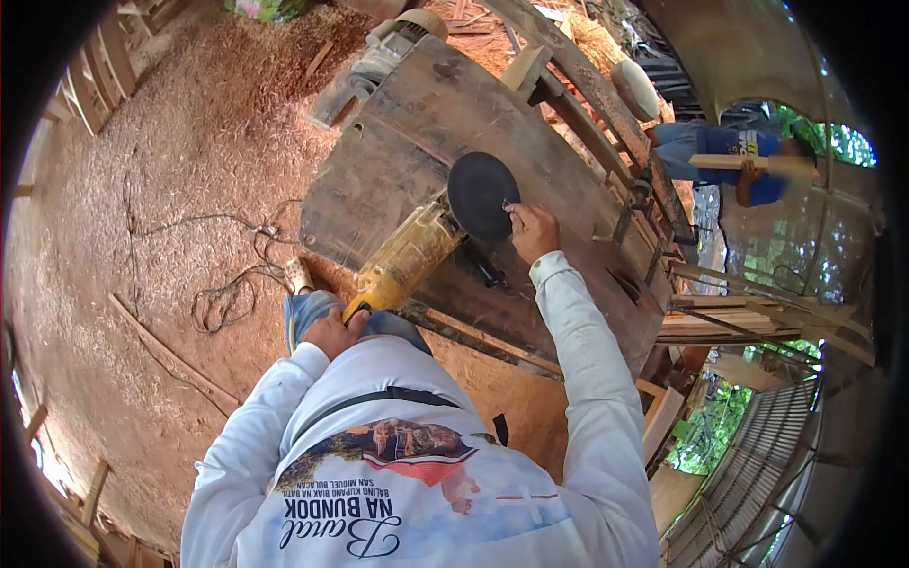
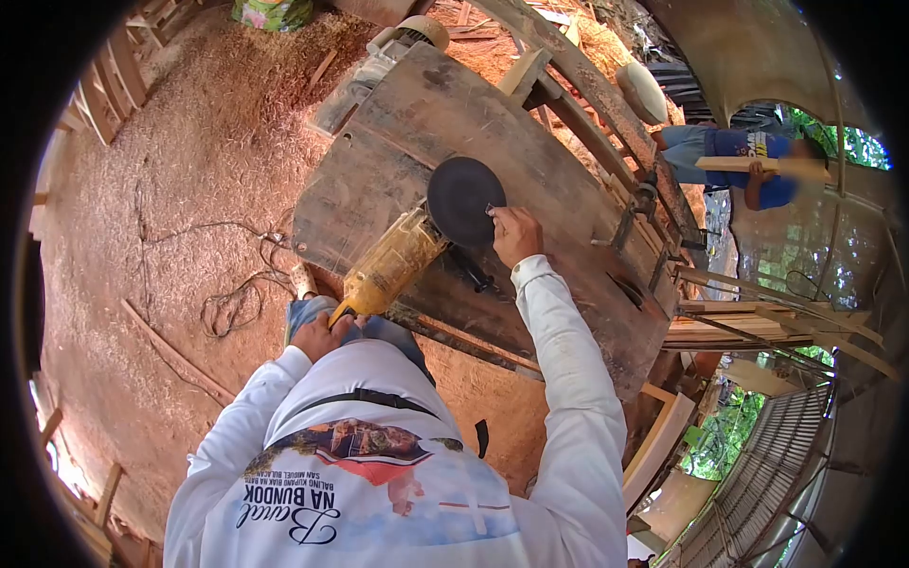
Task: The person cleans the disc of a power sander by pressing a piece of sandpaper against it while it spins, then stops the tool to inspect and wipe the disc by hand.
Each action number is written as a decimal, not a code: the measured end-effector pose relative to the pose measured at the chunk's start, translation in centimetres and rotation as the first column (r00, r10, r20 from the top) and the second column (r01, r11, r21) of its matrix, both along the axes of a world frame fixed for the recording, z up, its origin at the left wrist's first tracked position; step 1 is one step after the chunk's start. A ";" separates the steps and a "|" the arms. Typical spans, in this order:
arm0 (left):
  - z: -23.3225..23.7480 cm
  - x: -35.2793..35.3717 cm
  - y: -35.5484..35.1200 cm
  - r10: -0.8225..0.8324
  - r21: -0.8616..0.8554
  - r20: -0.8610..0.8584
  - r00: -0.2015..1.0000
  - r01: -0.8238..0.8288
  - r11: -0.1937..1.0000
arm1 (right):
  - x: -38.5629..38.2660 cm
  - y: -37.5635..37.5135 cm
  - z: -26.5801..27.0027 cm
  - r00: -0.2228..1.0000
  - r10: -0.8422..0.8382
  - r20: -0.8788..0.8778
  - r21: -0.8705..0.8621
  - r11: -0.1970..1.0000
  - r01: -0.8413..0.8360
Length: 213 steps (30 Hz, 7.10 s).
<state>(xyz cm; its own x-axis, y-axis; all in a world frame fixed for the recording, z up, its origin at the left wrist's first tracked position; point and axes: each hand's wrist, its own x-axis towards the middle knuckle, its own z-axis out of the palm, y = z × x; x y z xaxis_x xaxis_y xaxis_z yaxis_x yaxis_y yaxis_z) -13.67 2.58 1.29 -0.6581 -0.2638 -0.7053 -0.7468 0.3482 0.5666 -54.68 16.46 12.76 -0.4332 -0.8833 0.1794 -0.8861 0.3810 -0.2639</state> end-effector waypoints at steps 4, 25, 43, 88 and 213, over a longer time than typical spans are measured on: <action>-3.7 1.2 1.1 -0.177 -0.129 -0.084 0.981 0.166 0.978 | -0.1 0.1 -0.5 1.000 0.013 0.017 -0.023 1.000 -0.012; 0.0 0.1 -0.1 -0.019 0.001 -0.030 0.999 0.019 1.000 | 1.3 0.7 0.2 0.993 -0.032 0.111 0.006 0.999 0.032; 3.4 -0.6 -1.1 -0.328 -0.126 -0.082 0.941 0.316 0.940 | 2.7 0.2 -0.2 0.995 -0.039 0.089 -0.045 0.998 0.043; 2.6 -0.6 -1.0 -0.189 -0.014 -0.046 0.981 0.189 0.982 | 1.5 -1.8 -0.4 0.997 -0.004 0.083 -0.019 1.000 0.005; 2.4 -0.2 -1.5 -0.373 -0.192 -0.113 0.921 0.348 0.917 | -1.4 3.7 0.7 0.940 -0.259 0.222 -0.246 0.918 0.311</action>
